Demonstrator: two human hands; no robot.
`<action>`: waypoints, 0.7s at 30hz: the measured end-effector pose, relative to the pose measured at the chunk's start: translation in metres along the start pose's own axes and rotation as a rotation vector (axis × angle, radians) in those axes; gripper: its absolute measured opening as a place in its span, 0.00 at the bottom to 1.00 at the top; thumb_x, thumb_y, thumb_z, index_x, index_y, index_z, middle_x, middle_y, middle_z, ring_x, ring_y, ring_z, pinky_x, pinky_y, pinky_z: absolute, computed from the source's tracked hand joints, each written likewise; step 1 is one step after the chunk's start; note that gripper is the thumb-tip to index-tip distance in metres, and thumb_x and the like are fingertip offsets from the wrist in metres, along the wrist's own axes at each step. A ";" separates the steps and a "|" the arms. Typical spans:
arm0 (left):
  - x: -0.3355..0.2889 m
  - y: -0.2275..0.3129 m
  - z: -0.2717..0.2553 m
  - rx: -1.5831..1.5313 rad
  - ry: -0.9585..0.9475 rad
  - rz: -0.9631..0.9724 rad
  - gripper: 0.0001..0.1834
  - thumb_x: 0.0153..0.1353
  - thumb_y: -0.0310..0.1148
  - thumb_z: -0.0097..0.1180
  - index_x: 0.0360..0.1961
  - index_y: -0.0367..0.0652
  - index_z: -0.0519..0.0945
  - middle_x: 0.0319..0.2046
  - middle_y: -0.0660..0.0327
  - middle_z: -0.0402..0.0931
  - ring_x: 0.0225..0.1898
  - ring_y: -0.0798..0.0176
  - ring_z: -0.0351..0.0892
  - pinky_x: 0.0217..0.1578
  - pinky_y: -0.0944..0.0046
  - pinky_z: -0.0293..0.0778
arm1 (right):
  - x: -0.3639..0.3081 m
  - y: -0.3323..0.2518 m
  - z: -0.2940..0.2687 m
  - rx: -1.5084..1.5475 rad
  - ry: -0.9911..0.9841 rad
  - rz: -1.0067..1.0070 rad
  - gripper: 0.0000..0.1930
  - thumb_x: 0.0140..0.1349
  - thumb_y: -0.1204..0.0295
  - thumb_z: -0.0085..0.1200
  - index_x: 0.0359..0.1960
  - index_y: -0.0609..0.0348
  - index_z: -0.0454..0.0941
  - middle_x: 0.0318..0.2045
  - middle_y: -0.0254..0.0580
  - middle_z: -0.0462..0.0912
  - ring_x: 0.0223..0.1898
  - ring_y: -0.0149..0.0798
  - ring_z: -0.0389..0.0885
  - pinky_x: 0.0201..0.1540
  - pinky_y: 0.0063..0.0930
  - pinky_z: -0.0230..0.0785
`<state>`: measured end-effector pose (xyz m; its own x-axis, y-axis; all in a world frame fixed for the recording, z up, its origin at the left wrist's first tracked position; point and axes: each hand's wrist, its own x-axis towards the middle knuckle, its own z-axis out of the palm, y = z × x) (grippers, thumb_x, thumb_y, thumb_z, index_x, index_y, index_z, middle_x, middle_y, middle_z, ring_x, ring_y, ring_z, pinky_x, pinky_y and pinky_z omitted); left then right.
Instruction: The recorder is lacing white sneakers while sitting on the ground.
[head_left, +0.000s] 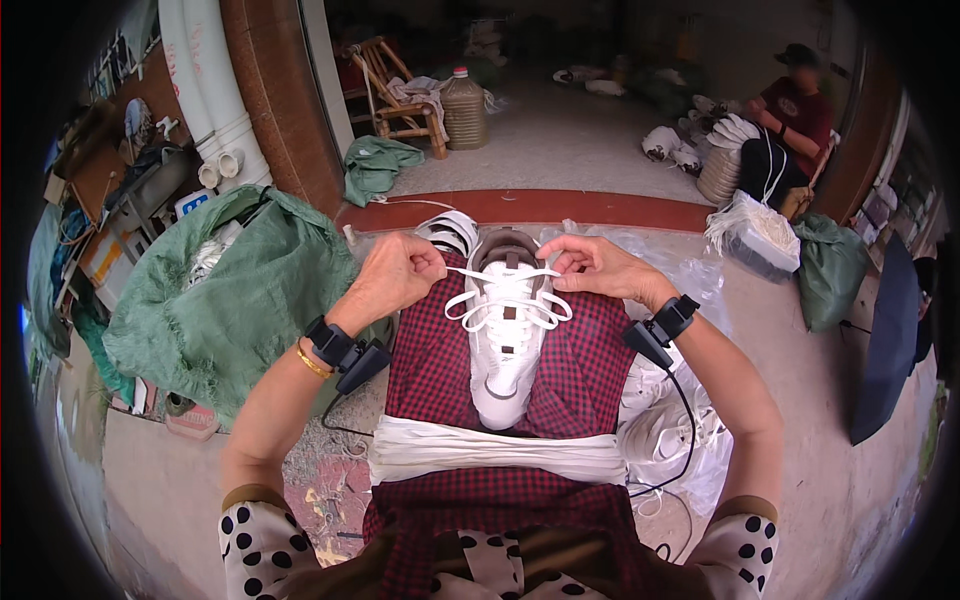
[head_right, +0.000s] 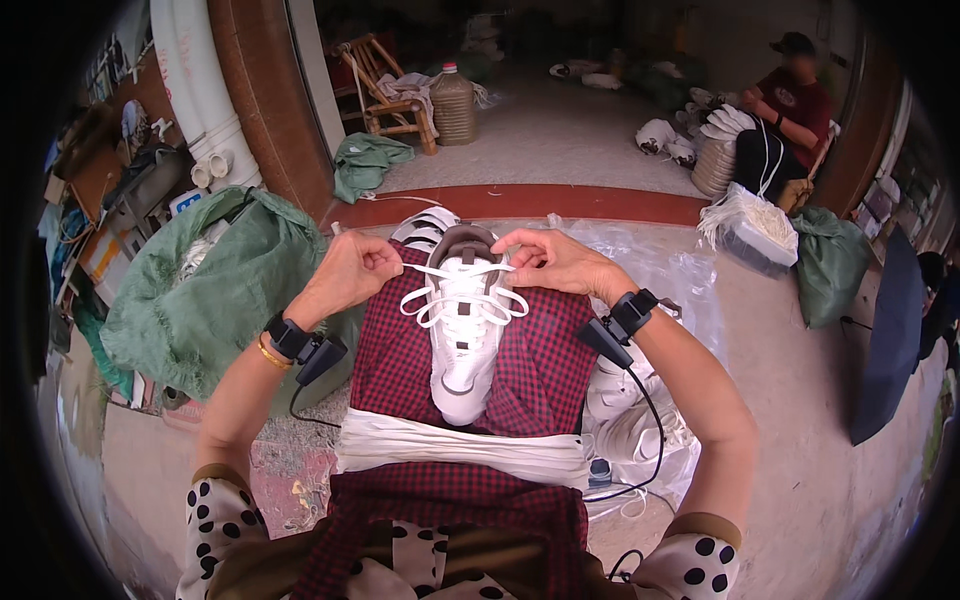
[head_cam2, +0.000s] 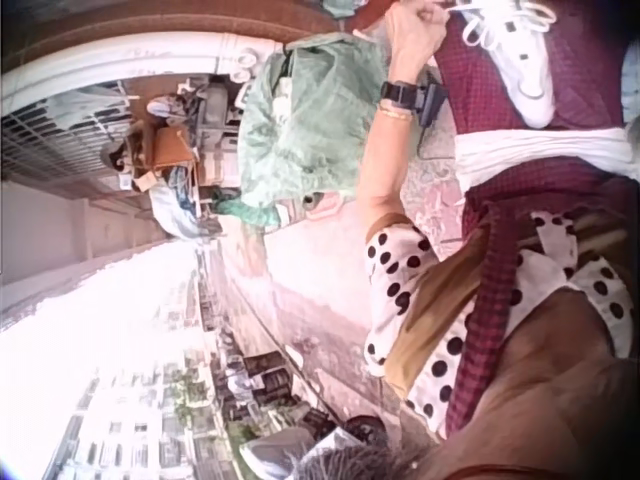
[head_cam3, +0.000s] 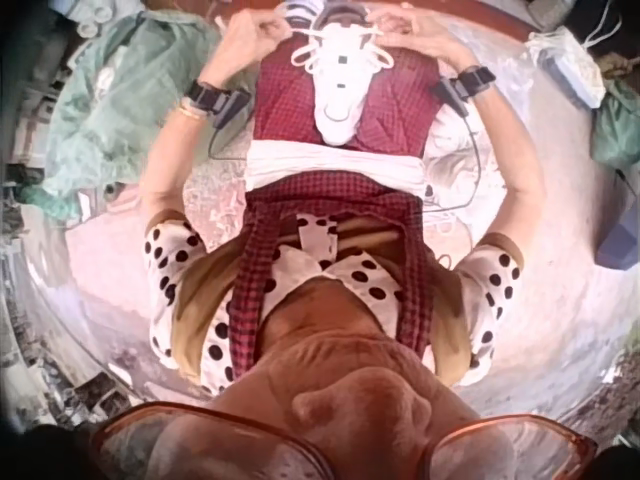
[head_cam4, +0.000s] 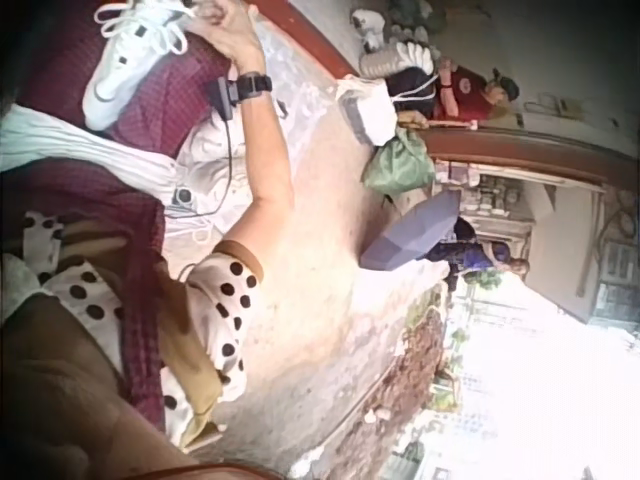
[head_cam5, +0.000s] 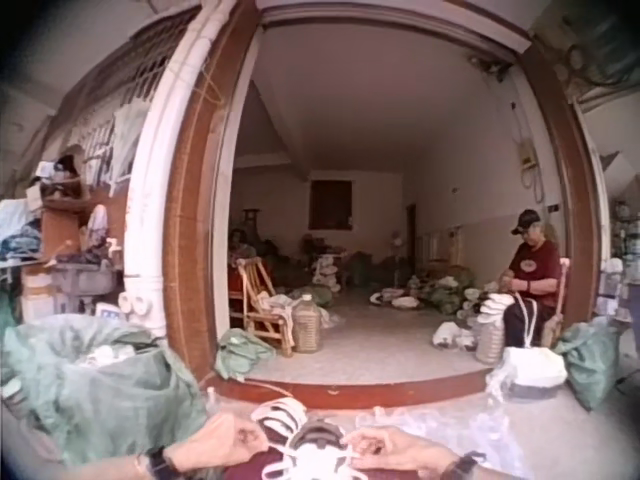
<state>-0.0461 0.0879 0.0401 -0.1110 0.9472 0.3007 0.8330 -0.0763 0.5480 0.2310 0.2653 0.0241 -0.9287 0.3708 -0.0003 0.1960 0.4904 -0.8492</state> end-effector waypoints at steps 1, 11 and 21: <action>-0.003 -0.001 0.006 -0.020 0.043 -0.015 0.05 0.56 0.26 0.64 0.29 0.33 0.84 0.19 0.66 0.77 0.22 0.77 0.69 0.24 0.70 0.69 | -0.008 -0.004 -0.006 -0.044 0.162 -0.113 0.16 0.61 0.62 0.63 0.48 0.53 0.81 0.32 0.28 0.81 0.34 0.24 0.74 0.40 0.23 0.68; -0.062 0.084 -0.027 -0.347 0.164 0.430 0.05 0.59 0.27 0.62 0.33 0.35 0.83 0.30 0.58 0.81 0.31 0.66 0.77 0.36 0.66 0.73 | -0.104 -0.247 -0.005 -0.197 -0.337 -0.832 0.06 0.53 0.61 0.72 0.25 0.43 0.89 0.30 0.21 0.83 0.35 0.21 0.72 0.36 0.15 0.61; -0.117 0.140 -0.191 -0.033 0.396 0.836 0.25 0.65 0.55 0.49 0.50 0.45 0.74 0.53 0.55 0.72 0.53 0.54 0.69 0.54 0.46 0.65 | -0.161 -0.261 0.013 -0.209 0.148 -0.760 0.11 0.61 0.67 0.64 0.20 0.50 0.85 0.29 0.22 0.82 0.39 0.16 0.76 0.44 0.15 0.65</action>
<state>-0.0195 -0.0926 0.2309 0.3373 0.4045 0.8501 0.7106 -0.7017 0.0520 0.3257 0.0674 0.2390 -0.7833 -0.0302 0.6209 -0.4049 0.7827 -0.4727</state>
